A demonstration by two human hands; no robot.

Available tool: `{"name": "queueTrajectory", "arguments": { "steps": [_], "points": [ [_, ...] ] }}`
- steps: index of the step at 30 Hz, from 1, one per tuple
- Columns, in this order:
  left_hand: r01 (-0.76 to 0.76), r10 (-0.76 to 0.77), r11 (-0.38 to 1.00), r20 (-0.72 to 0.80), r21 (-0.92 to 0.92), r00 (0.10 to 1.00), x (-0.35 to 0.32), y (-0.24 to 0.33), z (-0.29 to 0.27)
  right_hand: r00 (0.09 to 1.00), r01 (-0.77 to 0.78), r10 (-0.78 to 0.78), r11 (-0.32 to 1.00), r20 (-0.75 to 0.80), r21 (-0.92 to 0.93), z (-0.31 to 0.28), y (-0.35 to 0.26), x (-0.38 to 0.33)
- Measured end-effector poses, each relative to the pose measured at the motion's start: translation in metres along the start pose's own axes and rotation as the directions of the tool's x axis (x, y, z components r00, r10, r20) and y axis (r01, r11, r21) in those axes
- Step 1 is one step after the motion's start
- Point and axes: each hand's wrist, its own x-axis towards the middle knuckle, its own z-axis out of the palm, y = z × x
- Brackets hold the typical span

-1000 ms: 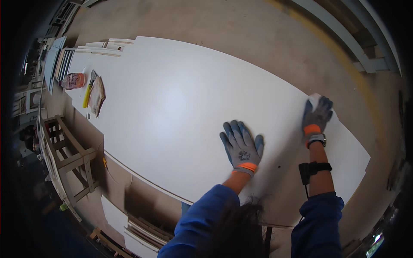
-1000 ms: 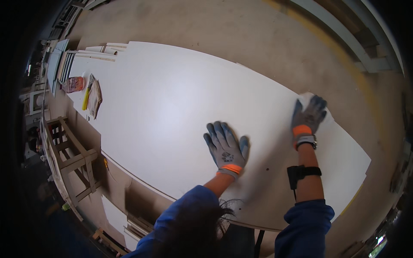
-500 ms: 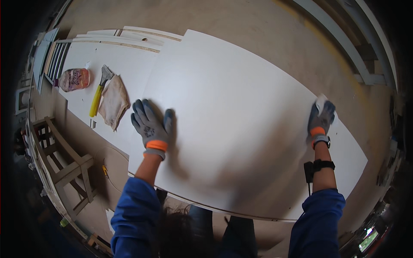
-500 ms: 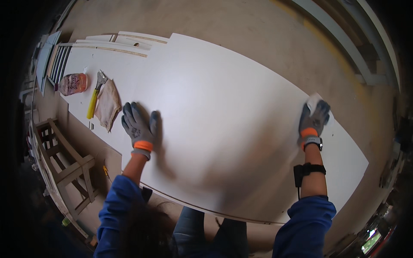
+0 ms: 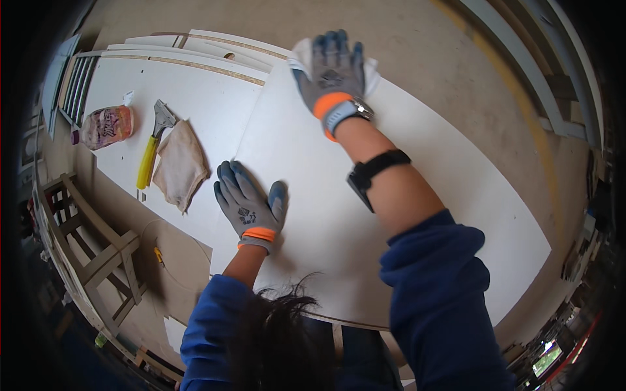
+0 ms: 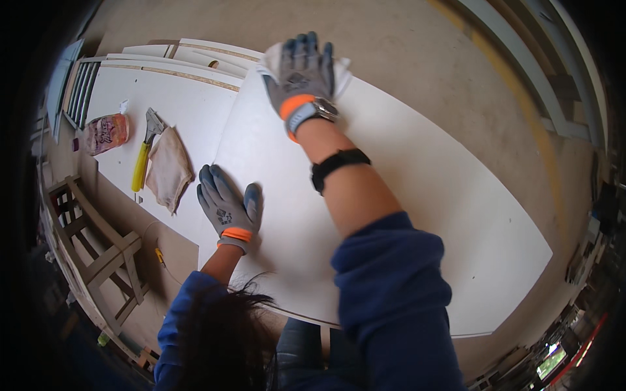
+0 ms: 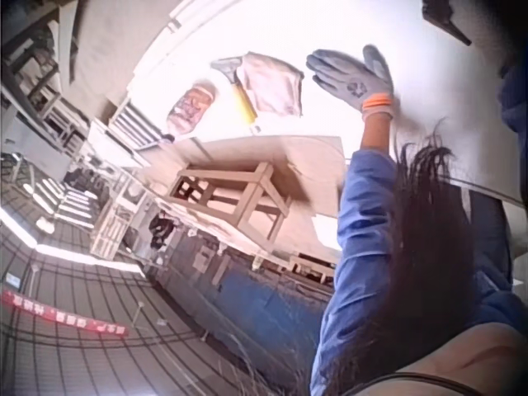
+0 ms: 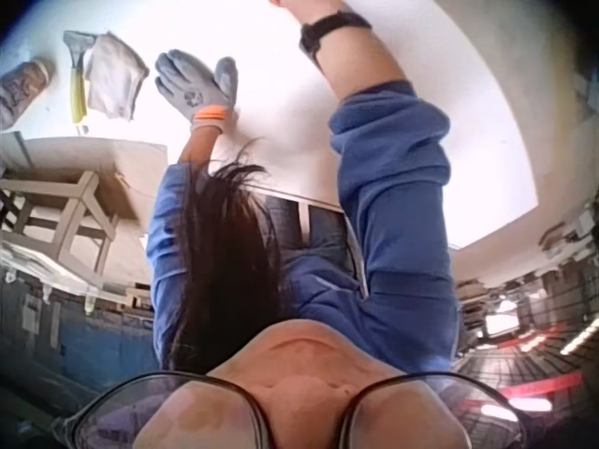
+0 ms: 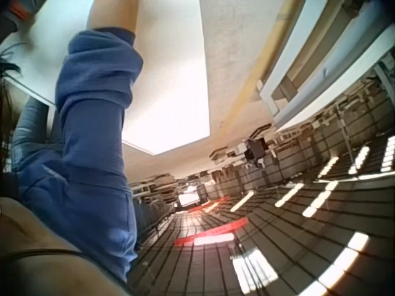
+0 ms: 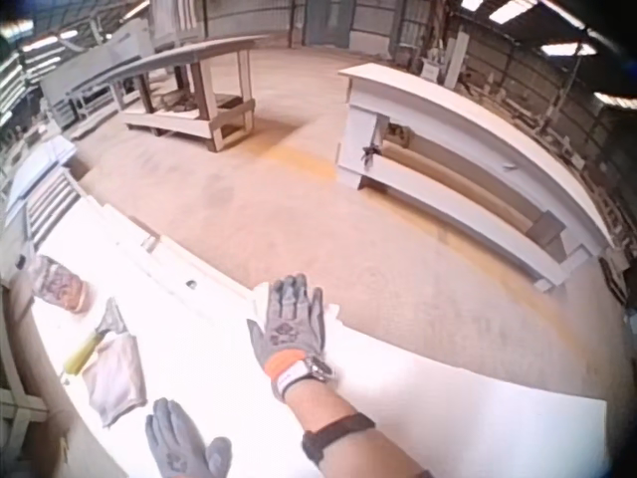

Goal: Cleaning and stacking white furniture panels using a hand scraper and a cloth with cleaning liquid.

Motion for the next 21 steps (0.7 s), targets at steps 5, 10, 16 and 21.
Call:
{"name": "queueTrajectory", "arguments": {
  "steps": [5,10,16,21],
  "points": [
    [0.049,-0.049,0.998,0.003,-0.026,0.999,-0.001,-0.014,-0.007,0.928,0.362,-0.366,0.930,0.066,0.066,-0.012,0.002,-0.008],
    [0.049,-0.050,0.997,-0.021,-0.056,0.999,0.001,-0.012,-0.008,0.950,0.307,-0.298,0.947,0.095,-0.091,-0.012,0.055,-0.042],
    [0.048,-0.056,0.991,-0.062,-0.122,0.997,0.003,-0.008,-0.004,0.983,0.172,-0.133,0.904,0.123,-0.392,-0.020,0.028,-0.046],
    [0.068,-0.126,0.932,-0.142,-0.356,0.982,-0.008,-0.031,0.000,0.775,0.508,-0.578,0.810,0.254,0.294,-0.040,-0.064,-0.180]
  ]
}}
